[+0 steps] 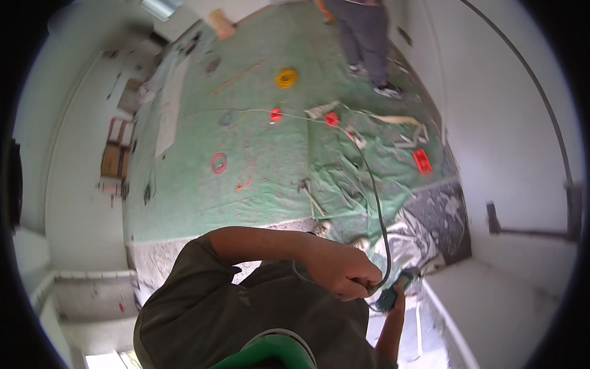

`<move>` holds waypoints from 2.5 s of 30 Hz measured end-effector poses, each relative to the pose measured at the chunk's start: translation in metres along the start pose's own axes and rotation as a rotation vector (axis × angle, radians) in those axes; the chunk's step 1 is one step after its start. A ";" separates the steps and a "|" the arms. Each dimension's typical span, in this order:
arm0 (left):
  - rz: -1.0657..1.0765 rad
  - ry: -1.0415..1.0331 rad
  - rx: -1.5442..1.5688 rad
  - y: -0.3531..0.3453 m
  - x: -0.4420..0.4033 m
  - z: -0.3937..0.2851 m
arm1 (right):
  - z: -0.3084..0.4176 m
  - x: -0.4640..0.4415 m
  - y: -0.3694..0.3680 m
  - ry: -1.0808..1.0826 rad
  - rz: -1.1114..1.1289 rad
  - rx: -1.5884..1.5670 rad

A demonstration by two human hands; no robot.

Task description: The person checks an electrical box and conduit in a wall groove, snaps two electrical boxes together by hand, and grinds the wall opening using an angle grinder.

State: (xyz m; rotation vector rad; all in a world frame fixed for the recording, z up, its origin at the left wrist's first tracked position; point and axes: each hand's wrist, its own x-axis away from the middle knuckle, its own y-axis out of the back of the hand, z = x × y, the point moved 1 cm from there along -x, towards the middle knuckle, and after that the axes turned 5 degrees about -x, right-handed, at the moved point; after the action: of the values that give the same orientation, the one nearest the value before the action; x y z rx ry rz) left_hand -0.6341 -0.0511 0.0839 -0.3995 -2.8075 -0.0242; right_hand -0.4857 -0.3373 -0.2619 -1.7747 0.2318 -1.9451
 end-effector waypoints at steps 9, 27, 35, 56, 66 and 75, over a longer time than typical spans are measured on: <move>0.123 -0.129 0.211 -0.014 -0.064 -0.014 | -0.074 0.028 0.088 -0.040 -0.283 -0.174; -1.292 -0.181 0.886 0.119 0.080 0.236 | -0.049 0.030 0.084 -0.079 -0.324 -0.013; -1.418 -0.017 0.910 0.185 0.094 0.291 | 0.042 0.017 -0.005 0.076 -0.166 -0.161; -1.497 0.563 0.445 0.274 -0.112 0.409 | 0.166 -0.111 -0.075 0.155 -0.190 -0.420; -0.519 0.275 -0.090 0.091 -0.332 0.338 | 0.208 -0.162 -0.025 0.275 -0.311 -0.211; -0.118 0.391 -0.009 -0.002 -0.444 0.387 | 0.274 -0.147 0.052 0.385 -0.330 -0.282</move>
State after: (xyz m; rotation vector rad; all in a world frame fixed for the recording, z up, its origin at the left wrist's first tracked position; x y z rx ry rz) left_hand -0.3432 -0.1499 -0.4187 -0.2030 -2.4406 -0.1261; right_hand -0.2029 -0.2595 -0.3775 -1.6700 0.3786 -2.6015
